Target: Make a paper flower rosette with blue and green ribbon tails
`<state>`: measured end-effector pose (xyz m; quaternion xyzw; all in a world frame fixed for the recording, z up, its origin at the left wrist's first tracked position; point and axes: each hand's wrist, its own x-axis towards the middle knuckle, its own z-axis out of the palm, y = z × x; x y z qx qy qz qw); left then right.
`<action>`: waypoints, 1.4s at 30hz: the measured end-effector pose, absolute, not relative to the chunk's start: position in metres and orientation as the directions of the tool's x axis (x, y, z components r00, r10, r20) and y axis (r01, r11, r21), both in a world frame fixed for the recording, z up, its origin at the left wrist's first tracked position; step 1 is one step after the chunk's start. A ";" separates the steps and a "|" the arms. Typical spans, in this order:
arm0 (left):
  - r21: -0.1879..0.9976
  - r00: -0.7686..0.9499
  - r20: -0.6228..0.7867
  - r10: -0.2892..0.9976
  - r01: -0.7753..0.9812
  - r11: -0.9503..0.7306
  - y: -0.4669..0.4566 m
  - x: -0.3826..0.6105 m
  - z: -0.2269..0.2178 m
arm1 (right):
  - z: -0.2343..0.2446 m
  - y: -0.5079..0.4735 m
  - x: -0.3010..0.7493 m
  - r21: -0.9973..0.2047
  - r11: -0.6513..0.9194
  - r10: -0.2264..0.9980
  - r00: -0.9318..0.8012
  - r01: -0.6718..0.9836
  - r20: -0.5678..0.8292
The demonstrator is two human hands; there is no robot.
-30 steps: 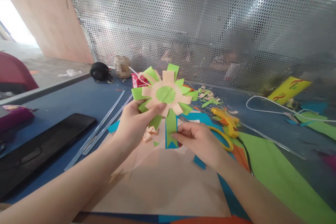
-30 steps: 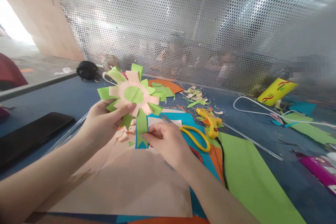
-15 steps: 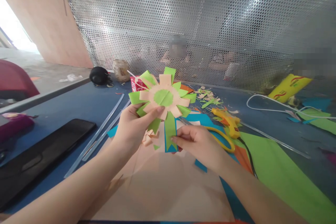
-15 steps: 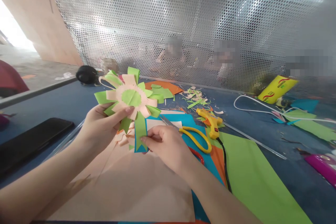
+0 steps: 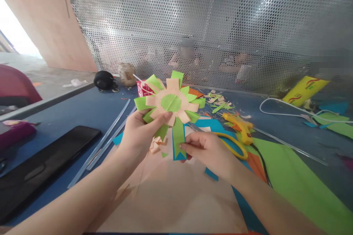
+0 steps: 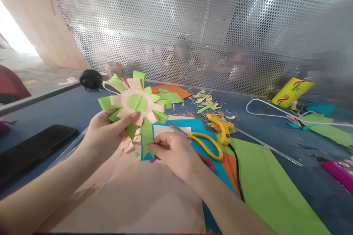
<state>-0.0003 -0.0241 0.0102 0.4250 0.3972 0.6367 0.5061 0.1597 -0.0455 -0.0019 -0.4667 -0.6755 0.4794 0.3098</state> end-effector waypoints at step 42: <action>0.954 -0.279 0.116 0.953 -0.238 -0.185 -0.023 -0.003 0.021 | 0.015 -0.036 0.182 -0.842 0.066 0.984 -0.176 0.536 -0.035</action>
